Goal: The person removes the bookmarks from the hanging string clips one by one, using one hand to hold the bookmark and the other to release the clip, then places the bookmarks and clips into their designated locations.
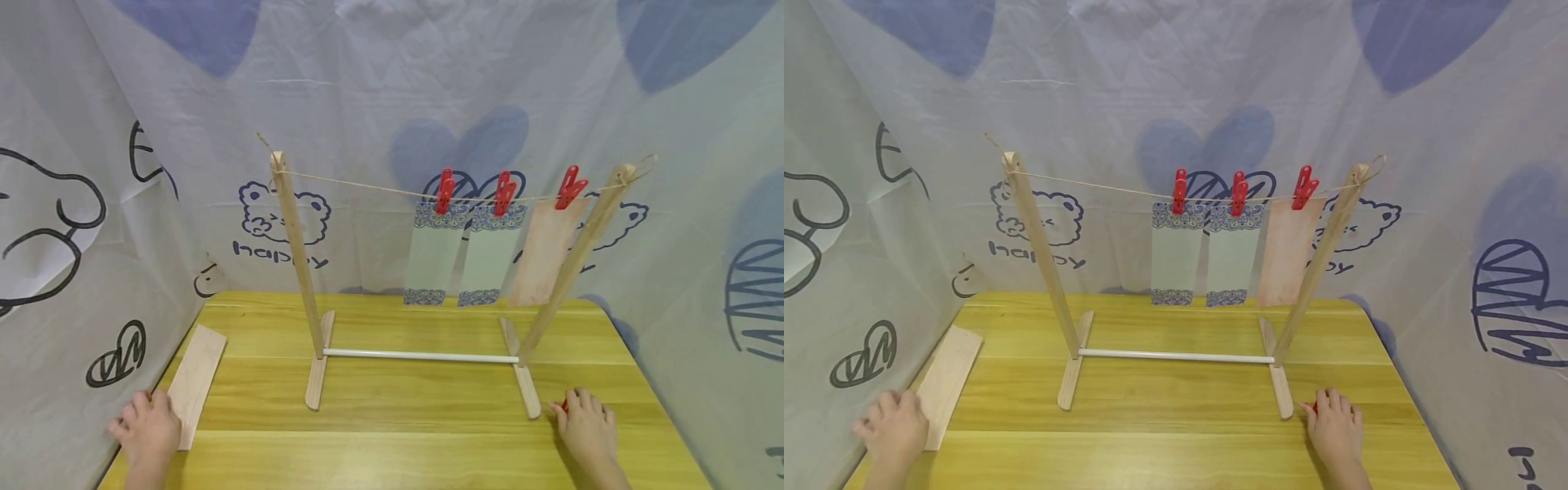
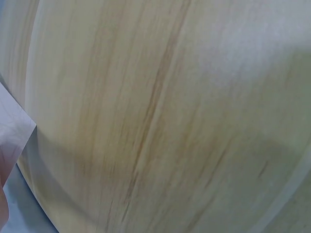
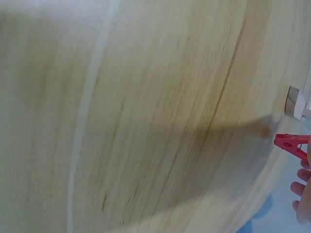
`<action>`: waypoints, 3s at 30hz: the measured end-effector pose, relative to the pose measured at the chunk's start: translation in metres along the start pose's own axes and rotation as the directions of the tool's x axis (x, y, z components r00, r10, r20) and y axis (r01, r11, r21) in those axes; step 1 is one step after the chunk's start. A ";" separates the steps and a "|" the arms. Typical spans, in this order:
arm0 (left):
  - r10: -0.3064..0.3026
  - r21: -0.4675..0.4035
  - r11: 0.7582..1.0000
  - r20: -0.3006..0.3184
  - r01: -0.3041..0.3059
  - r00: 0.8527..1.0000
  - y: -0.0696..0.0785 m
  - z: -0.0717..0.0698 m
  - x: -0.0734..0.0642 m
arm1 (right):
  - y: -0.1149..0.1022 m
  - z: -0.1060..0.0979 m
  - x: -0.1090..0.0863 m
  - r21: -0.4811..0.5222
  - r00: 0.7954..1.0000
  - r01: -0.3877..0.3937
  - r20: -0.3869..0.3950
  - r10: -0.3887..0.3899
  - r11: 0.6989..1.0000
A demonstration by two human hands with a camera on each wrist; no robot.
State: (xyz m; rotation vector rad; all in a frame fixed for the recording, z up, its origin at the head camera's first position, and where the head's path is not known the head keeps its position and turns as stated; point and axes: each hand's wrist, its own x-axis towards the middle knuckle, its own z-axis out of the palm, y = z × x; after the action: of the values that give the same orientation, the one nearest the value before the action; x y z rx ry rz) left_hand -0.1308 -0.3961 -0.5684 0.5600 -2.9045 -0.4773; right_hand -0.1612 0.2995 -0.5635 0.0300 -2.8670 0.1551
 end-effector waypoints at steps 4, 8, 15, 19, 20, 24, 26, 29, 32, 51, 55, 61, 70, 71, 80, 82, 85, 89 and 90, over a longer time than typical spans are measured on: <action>-0.012 0.017 1.000 0.031 0.011 0.999 -0.002 0.001 -0.001 | 0.001 0.001 -0.001 -0.009 1.000 0.000 0.026 0.000 1.000; -0.028 0.021 0.999 0.049 0.027 0.998 -0.004 0.003 -0.002 | 0.001 0.000 -0.001 -0.011 0.999 -0.004 0.040 0.004 1.000; -0.042 0.027 0.999 0.065 0.040 0.997 -0.005 0.006 -0.004 | 0.000 -0.002 0.002 -0.003 0.997 -0.027 0.075 0.027 1.000; -0.053 0.040 0.998 0.074 0.050 0.996 -0.006 0.008 -0.004 | 0.001 -0.002 0.004 -0.004 0.995 -0.033 0.093 0.033 0.999; -0.056 0.042 0.998 0.076 0.053 0.996 -0.006 0.009 -0.004 | 0.001 -0.001 0.004 -0.002 0.995 -0.033 0.092 0.033 0.999; -0.067 0.044 0.997 0.077 0.064 0.995 -0.005 0.010 -0.004 | 0.002 0.001 0.003 0.012 0.997 -0.029 0.071 0.028 1.000; -0.072 0.045 0.997 0.080 0.069 0.994 -0.005 0.010 -0.004 | 0.001 0.003 0.002 0.029 0.999 -0.018 0.040 0.017 0.999; -0.077 0.044 0.996 0.081 0.074 0.994 -0.005 0.010 -0.005 | 0.000 0.005 0.000 0.059 1.000 -0.001 -0.023 0.002 0.998; -0.079 0.047 0.996 0.082 0.075 0.994 -0.006 0.011 -0.005 | -0.001 0.008 -0.001 0.095 0.997 0.011 -0.081 -0.004 0.995; -0.097 0.064 0.994 0.073 0.093 0.993 -0.008 0.015 -0.009 | -0.004 0.029 -0.004 0.142 0.971 0.011 -0.239 0.024 0.990; -0.088 0.065 0.994 0.051 0.085 0.995 -0.008 0.018 -0.009 | -0.004 0.033 -0.004 0.144 0.956 0.008 -0.293 0.035 0.990; -0.083 0.070 0.994 0.008 0.082 0.997 -0.008 0.021 -0.011 | -0.003 0.040 -0.003 0.144 0.949 -0.021 -0.308 0.065 0.989; -0.060 0.062 0.996 -0.037 0.063 0.997 -0.009 0.026 -0.015 | -0.004 0.045 -0.004 0.144 0.949 -0.063 -0.297 0.104 0.988; -0.057 0.062 0.996 -0.046 0.060 0.997 -0.009 0.026 -0.015 | -0.003 0.045 -0.004 0.144 0.949 -0.066 -0.296 0.107 0.987; -0.063 0.072 0.995 -0.040 0.066 0.997 -0.008 0.027 -0.015 | -0.004 0.045 -0.005 0.150 0.953 -0.086 -0.275 0.125 0.985; -0.075 0.078 0.994 -0.018 0.076 0.997 -0.007 0.026 -0.015 | -0.005 0.045 -0.006 0.153 0.953 -0.085 -0.275 0.125 0.985; -0.083 0.085 0.993 0.005 0.082 0.997 -0.006 0.025 -0.015 | -0.005 0.046 -0.006 0.155 0.948 -0.079 -0.292 0.122 0.985; -0.067 0.099 0.993 0.006 0.066 0.998 -0.006 0.026 -0.015 | -0.004 0.048 -0.007 0.157 0.942 -0.077 -0.313 0.124 0.985; -0.061 0.101 0.993 0.005 0.060 0.998 -0.006 0.026 -0.015 | -0.004 0.048 -0.007 0.156 0.940 -0.078 -0.316 0.125 0.985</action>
State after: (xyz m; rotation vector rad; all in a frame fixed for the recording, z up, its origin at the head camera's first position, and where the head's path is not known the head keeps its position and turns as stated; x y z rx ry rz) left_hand -0.1202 -0.3882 -0.5957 0.6629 -2.9400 -0.3419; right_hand -0.1674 0.2907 -0.6114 -0.1067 -2.5228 0.3501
